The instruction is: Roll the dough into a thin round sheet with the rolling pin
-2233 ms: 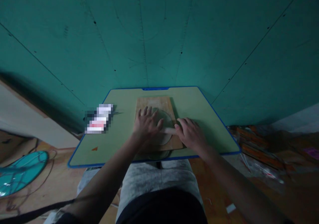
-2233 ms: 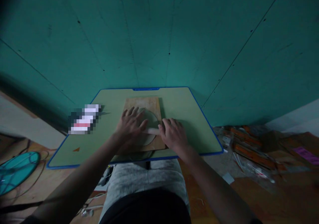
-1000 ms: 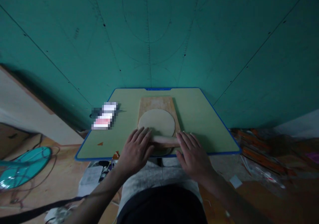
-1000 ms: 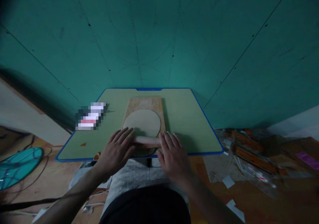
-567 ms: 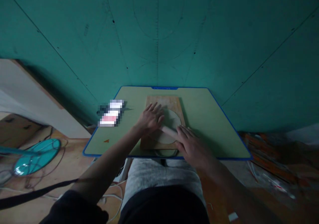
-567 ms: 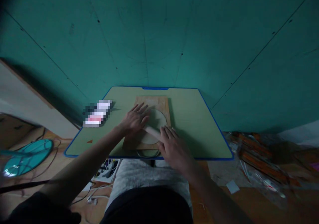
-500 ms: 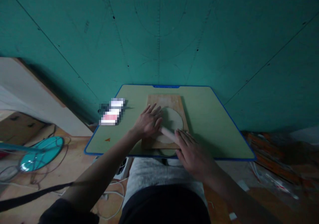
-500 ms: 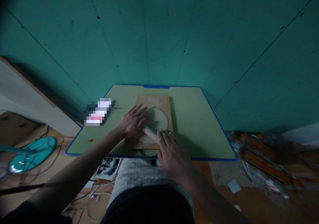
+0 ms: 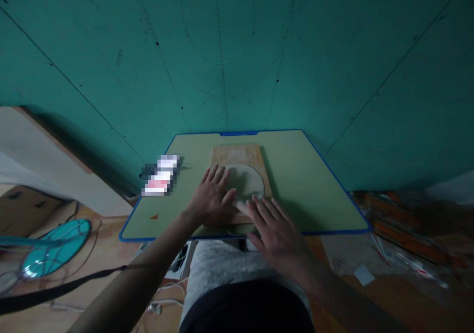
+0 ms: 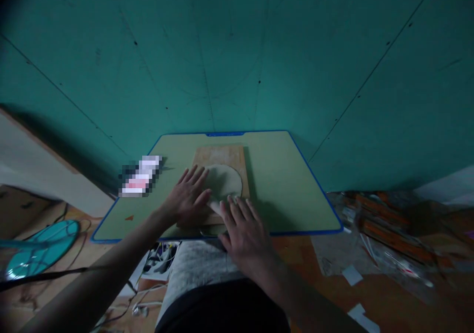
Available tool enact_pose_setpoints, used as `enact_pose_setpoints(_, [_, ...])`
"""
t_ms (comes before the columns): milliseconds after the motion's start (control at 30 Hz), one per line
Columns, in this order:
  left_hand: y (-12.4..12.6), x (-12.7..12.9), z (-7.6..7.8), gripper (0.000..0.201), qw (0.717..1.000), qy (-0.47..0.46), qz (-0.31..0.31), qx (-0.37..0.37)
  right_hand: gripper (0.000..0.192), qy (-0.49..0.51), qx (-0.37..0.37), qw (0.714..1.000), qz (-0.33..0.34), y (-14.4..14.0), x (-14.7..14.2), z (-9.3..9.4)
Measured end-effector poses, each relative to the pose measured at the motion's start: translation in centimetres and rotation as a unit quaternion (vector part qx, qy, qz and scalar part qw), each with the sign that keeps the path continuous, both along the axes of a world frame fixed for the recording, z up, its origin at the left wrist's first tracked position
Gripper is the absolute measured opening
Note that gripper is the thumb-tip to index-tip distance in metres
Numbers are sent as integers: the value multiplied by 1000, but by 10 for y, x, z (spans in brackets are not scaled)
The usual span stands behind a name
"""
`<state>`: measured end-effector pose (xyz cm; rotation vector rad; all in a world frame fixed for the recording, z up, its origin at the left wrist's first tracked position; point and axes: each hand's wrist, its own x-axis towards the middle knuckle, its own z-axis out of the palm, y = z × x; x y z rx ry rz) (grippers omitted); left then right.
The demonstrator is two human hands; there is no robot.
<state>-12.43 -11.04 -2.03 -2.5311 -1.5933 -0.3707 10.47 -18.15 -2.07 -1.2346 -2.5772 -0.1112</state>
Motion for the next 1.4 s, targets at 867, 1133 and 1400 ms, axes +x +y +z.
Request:
enact_pose_setpoints(867, [51,86,7,49,1000,15,22,-3,47,53,-7,991,-124,46,31,-4])
enact_pose_setpoints(1133, [118,134,13,50,997,20,6,-80,46,30,-28,978,-202,72,51,-2])
enact_pose_setpoints(1400, [25,62,10,38,995,39,-89,17,51,105,-13,990,-95,13,17,-8])
